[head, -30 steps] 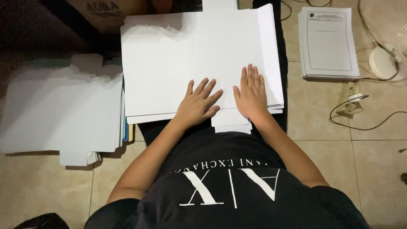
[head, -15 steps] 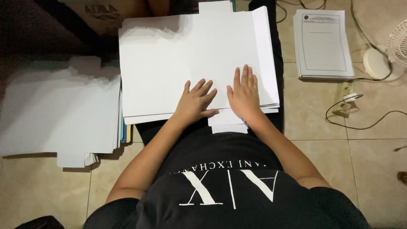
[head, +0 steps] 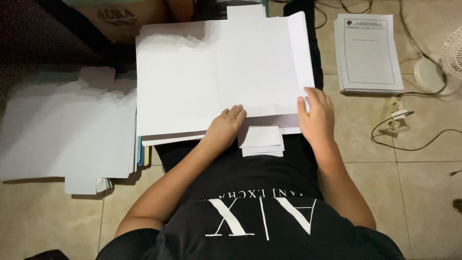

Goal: The person is organizing, folding, and stacking large sheets of paper on the floor.

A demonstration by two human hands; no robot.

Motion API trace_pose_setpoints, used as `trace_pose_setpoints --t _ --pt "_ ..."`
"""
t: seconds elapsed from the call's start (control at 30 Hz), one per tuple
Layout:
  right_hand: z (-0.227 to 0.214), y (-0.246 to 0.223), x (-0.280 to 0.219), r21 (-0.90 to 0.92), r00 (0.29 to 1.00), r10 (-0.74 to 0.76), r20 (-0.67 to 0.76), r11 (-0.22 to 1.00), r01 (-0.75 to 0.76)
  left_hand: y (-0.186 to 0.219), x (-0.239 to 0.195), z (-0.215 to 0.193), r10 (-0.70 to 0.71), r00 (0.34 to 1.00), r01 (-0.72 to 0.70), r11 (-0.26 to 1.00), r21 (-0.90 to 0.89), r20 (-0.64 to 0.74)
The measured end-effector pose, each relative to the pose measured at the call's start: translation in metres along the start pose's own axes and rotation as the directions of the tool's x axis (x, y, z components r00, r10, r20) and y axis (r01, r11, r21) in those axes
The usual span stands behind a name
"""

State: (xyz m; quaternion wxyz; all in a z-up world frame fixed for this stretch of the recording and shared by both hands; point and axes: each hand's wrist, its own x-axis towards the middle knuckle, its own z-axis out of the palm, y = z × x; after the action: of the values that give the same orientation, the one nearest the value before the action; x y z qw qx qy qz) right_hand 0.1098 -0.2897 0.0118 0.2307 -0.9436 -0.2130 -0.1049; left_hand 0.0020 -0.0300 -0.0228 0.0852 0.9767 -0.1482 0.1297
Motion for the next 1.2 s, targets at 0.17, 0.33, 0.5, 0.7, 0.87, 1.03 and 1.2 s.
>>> trace_pose_setpoints --t 0.17,0.33,0.5,0.7,0.87,1.03,1.2 --pt "-0.032 -0.017 -0.006 0.719 0.929 0.332 0.162 0.605 -0.342 0.013 -0.004 -0.028 -0.065 0.993 0.066 0.998 0.004 -0.099" --pt "-0.01 -0.019 -0.011 0.819 0.829 0.353 0.433 0.229 -0.526 0.024 -0.011 -0.054 -0.127 0.991 0.12 0.983 0.14 0.041" --pt "-0.007 -0.079 -0.025 0.387 0.852 0.001 0.524 0.89 -0.24 0.022 0.005 -0.033 -0.089 0.985 0.077 0.993 0.087 0.147" --pt "0.01 -0.057 -0.024 0.106 0.707 -0.135 0.694 0.991 0.085 0.017 0.009 0.021 0.033 0.985 -0.034 0.999 0.004 0.171" --pt "0.036 -0.048 0.031 0.009 0.731 -0.127 0.671 0.987 0.163 0.007 -0.002 0.003 0.168 0.985 -0.165 0.983 -0.076 0.04" --pt "0.052 -0.044 0.064 -0.011 0.774 -0.218 0.595 0.96 0.278 0.006 -0.005 -0.008 0.2 0.98 -0.201 0.971 -0.131 -0.018" --pt "0.02 -0.053 0.024 0.028 0.75 -0.139 0.646 0.987 0.158 0.012 -0.016 -0.016 0.267 0.963 -0.267 0.94 -0.211 -0.029"
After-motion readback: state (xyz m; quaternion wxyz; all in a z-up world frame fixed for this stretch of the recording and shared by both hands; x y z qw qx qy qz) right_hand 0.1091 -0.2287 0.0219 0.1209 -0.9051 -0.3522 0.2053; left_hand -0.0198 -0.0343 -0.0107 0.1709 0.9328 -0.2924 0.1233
